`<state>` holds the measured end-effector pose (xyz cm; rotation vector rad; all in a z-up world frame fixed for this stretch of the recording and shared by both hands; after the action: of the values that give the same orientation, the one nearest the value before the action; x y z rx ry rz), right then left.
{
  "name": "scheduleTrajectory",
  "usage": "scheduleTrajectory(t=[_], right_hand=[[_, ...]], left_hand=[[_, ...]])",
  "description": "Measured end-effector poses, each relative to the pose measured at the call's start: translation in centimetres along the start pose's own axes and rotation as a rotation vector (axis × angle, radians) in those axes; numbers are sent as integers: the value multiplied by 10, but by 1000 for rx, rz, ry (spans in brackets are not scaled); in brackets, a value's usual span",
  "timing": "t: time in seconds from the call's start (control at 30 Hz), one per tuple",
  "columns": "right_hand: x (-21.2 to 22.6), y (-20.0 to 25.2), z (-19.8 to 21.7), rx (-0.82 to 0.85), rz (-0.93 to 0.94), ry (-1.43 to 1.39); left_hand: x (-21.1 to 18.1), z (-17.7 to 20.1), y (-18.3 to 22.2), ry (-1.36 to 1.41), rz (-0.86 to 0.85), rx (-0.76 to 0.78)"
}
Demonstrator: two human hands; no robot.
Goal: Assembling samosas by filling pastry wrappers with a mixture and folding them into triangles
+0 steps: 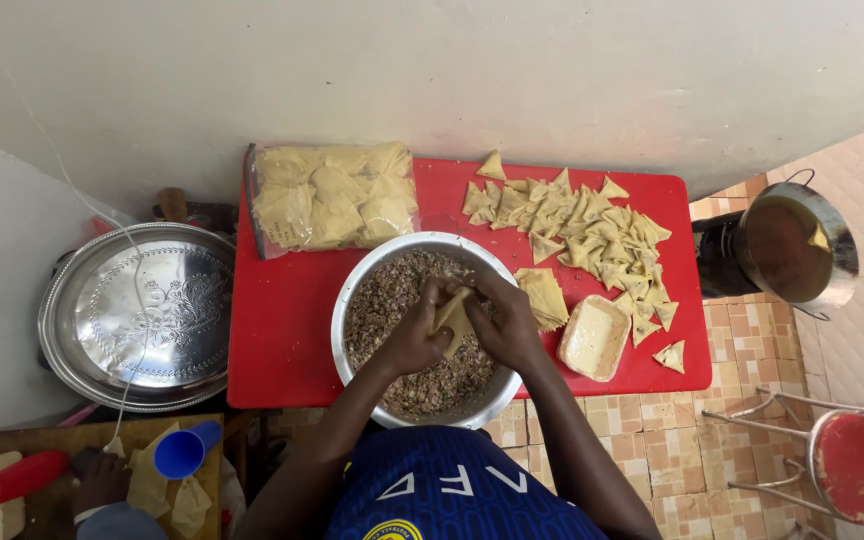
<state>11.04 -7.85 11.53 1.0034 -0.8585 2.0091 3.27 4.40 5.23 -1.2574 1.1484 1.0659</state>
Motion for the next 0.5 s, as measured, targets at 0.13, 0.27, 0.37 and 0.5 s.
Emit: scheduleTrajectory(t=[0.13,0.27,0.37,0.5], right_hand=[[33,-12,9,127,3,-10],[26,-12,11,206,-37,-103],[26,-18,13,227,-31,-132],[44,-15,10,278,-52,-87]], left_hand=[[12,-5,5,229,-12,148],[9,-1,6,129,-11,138],[33,1,-1,69,-38,36],[43,7,5,90,-7,-43]])
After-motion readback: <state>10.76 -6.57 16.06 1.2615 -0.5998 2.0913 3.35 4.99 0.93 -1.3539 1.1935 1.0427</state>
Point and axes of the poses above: each hand's wrist, its own y-axis away from the middle knuckle, its own z-axis out of the back of the hand, x = y × z, the point moved 7 cm from there along -y, towards the middle knuckle, and after that the axes turned 4 degrees about -z, right-handed, at the moved point
